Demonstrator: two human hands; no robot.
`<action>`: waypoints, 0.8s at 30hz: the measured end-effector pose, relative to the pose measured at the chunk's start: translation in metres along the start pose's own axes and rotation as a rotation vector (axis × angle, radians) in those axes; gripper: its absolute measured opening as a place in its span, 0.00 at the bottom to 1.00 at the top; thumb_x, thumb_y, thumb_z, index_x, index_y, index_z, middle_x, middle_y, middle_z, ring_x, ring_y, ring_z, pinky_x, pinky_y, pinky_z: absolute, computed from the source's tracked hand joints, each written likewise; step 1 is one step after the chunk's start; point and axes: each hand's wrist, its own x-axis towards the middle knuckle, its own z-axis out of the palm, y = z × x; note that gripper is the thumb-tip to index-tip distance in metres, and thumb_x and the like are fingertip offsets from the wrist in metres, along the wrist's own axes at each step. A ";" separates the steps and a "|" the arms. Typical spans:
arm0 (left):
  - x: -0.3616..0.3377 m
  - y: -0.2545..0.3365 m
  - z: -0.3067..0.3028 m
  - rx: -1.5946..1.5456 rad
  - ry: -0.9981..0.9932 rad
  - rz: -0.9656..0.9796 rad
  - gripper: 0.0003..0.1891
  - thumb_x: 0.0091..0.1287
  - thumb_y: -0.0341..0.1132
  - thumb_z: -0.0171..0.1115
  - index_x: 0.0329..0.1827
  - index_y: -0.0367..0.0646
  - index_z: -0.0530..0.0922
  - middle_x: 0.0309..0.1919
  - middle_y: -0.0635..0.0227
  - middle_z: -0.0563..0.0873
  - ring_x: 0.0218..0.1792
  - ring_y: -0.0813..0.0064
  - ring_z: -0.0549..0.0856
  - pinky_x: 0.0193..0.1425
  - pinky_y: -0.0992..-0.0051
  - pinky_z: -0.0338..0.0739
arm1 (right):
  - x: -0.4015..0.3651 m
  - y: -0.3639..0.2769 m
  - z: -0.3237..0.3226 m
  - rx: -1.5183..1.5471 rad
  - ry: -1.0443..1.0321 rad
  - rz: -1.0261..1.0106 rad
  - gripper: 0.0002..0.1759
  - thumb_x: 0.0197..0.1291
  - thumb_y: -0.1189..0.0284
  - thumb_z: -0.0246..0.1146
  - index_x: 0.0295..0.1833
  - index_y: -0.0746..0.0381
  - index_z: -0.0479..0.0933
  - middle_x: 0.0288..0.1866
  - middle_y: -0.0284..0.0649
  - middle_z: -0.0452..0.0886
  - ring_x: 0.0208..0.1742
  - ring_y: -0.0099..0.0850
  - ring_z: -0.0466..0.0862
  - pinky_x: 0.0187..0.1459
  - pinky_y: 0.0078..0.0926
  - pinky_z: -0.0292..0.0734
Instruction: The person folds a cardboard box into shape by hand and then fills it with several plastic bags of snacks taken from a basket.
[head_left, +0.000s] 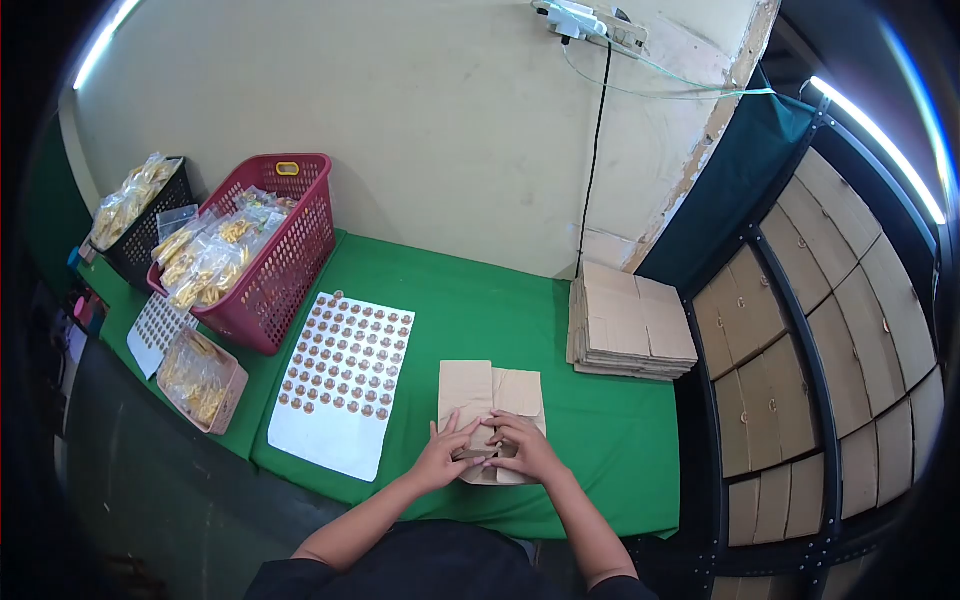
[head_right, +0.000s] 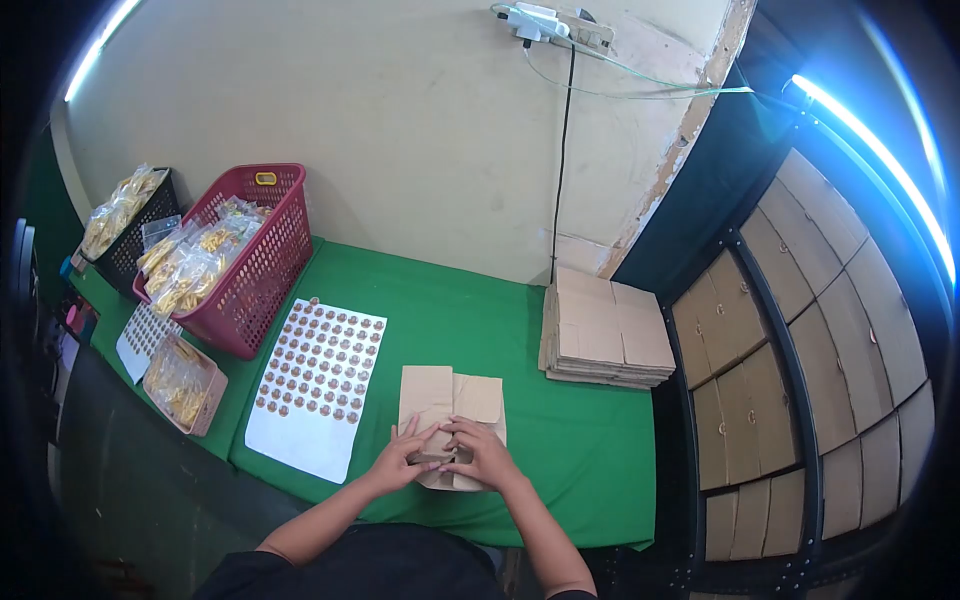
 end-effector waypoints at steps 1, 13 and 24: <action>-0.001 -0.001 0.001 0.001 -0.001 0.001 0.24 0.58 0.42 0.67 0.24 0.41 0.57 0.70 0.70 0.63 0.74 0.47 0.44 0.69 0.37 0.29 | 0.000 0.000 0.000 0.000 0.002 0.008 0.17 0.41 0.66 0.74 0.33 0.60 0.75 0.57 0.39 0.76 0.66 0.41 0.69 0.63 0.40 0.65; -0.006 0.003 -0.002 0.099 -0.078 -0.045 0.34 0.62 0.49 0.59 0.71 0.51 0.61 0.66 0.45 0.65 0.74 0.54 0.47 0.70 0.40 0.36 | 0.001 0.015 0.001 0.239 0.002 0.033 0.19 0.35 0.69 0.77 0.26 0.59 0.70 0.39 0.32 0.79 0.62 0.37 0.68 0.58 0.36 0.67; -0.005 0.011 0.007 -0.004 0.044 -0.120 0.34 0.47 0.46 0.74 0.61 0.52 0.75 0.67 0.70 0.69 0.74 0.60 0.50 0.72 0.49 0.46 | -0.001 0.012 0.003 0.211 0.001 0.107 0.18 0.36 0.70 0.77 0.27 0.60 0.73 0.37 0.31 0.78 0.59 0.37 0.70 0.57 0.35 0.67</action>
